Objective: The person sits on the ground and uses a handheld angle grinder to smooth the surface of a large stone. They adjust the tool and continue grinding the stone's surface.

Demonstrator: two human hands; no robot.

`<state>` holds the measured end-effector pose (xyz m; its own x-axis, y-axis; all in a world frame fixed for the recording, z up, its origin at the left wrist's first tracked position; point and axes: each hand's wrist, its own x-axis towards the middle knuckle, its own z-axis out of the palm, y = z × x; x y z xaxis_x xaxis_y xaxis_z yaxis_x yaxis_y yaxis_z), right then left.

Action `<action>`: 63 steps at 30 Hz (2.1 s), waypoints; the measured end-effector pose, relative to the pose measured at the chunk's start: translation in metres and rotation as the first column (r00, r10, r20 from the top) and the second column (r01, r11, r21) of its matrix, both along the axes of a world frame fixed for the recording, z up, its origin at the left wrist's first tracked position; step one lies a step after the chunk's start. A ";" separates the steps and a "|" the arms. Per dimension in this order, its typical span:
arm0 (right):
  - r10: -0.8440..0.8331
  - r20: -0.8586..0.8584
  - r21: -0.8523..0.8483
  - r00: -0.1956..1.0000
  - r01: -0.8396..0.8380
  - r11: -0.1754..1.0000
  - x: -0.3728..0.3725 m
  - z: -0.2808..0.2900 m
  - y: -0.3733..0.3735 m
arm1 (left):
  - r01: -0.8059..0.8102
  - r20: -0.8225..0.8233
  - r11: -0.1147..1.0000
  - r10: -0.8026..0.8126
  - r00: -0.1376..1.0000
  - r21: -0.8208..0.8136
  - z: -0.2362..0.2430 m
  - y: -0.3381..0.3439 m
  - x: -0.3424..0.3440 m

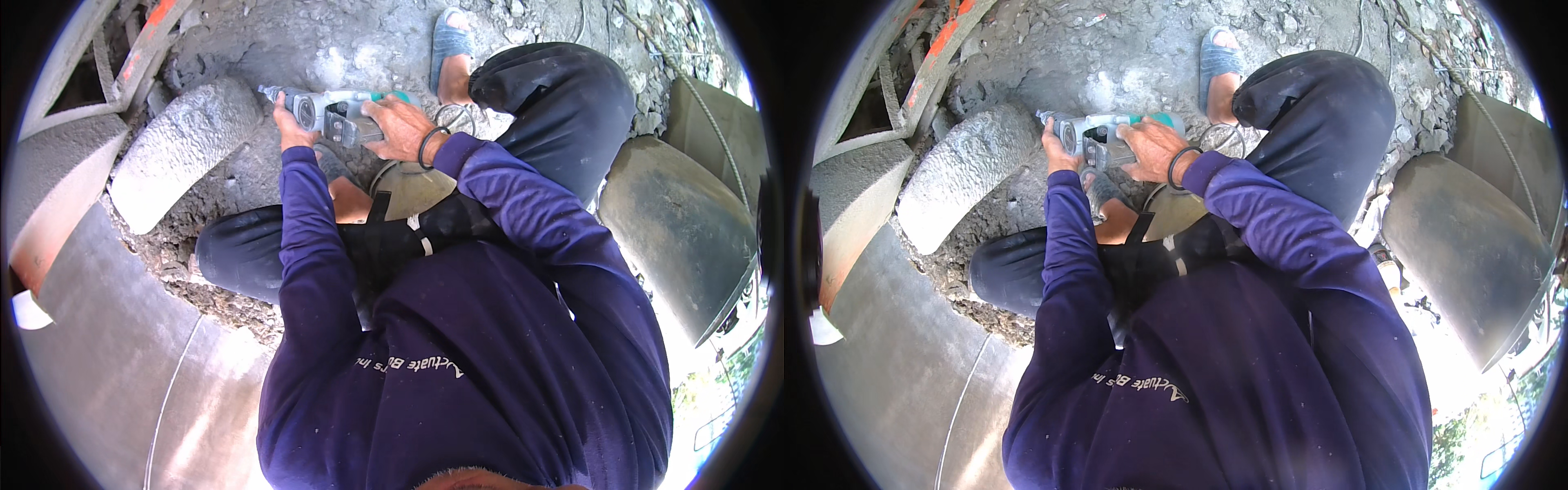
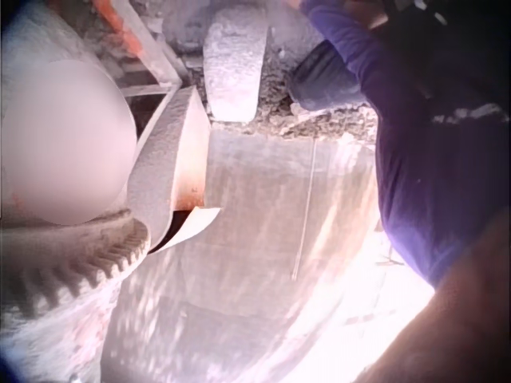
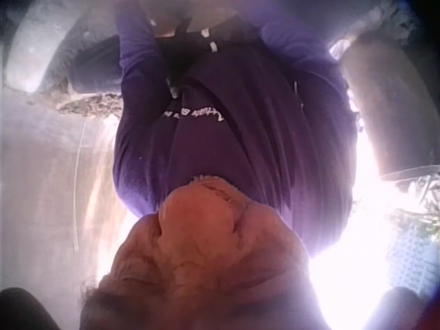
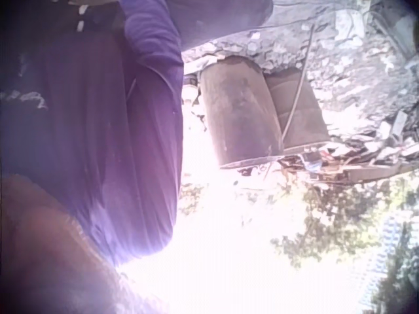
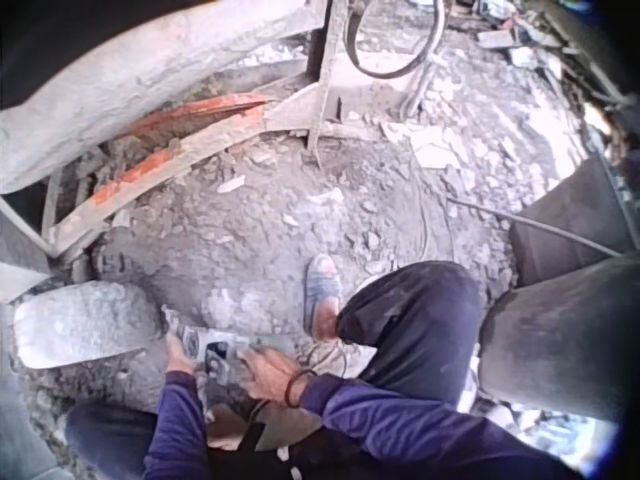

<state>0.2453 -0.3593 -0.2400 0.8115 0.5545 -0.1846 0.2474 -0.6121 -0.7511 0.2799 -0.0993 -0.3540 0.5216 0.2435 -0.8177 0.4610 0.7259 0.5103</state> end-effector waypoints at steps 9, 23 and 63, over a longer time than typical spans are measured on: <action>-0.313 -0.395 0.220 0.864 0.420 0.881 0.014 -0.042 0.046 | 0.045 0.082 0.995 -0.038 0.996 -0.086 -0.032 0.023 0.038; -0.106 -0.994 -0.002 0.024 0.971 0.240 0.039 0.002 0.060 | 0.518 -0.300 0.853 -0.477 0.826 0.070 0.004 0.043 0.001; 0.178 -0.982 -0.096 -0.069 0.984 -0.148 0.073 -0.071 0.100 | 0.173 -0.032 0.844 -0.182 0.983 0.508 0.120 -0.012 -0.055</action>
